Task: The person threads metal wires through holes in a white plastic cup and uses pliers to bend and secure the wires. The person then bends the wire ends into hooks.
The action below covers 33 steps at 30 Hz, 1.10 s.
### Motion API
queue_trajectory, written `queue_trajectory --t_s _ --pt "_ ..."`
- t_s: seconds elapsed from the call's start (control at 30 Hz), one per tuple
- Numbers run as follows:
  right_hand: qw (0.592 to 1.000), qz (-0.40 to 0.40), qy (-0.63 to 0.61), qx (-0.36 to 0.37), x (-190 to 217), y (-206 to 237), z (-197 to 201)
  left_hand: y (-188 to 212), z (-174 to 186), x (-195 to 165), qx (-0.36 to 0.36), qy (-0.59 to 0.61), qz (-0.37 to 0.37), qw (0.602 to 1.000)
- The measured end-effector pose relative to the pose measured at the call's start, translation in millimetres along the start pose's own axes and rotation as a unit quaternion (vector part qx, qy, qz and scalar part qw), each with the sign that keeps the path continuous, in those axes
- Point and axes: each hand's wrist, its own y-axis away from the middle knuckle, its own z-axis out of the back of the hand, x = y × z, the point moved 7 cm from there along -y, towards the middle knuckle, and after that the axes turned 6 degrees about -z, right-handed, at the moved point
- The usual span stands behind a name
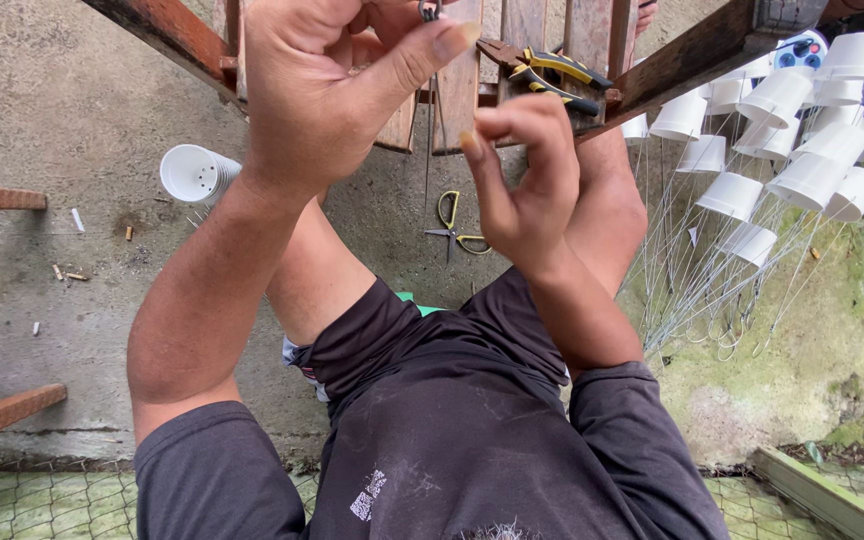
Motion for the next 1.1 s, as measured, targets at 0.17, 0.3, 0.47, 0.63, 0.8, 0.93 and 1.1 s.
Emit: queue_trajectory --t_s 0.17,0.3,0.47,0.63,0.8,0.93,1.1 --pt "0.992 0.077 0.100 -0.008 41.0 12.7 -3.8 -1.0 -8.8 -6.8 0.014 0.001 -0.018 1.000" --pt "0.996 0.031 0.087 0.006 36.9 9.8 -15.6 2.1 -14.3 -6.7 0.004 0.007 -0.011 1.000" --pt "0.999 -0.021 0.031 0.002 21.9 7.9 -20.7 9.2 -12.5 -8.4 0.006 0.014 -0.024 1.000" --pt "0.998 -0.045 -0.012 0.032 17.1 9.7 -22.0 16.5 -5.4 -12.2 0.016 -0.030 -0.055 0.998" --pt "0.996 -0.048 -0.042 0.054 18.3 7.7 -26.0 20.3 0.4 -9.0 -0.015 -0.012 -0.040 0.999" --pt "0.996 -0.053 -0.041 0.059 18.6 3.4 -27.3 19.2 2.7 -10.2 -0.032 -0.031 -0.035 0.998" --pt "0.994 -0.073 -0.043 0.072 18.0 0.7 -27.8 14.5 6.9 -15.9 -0.043 -0.084 -0.069 0.993"
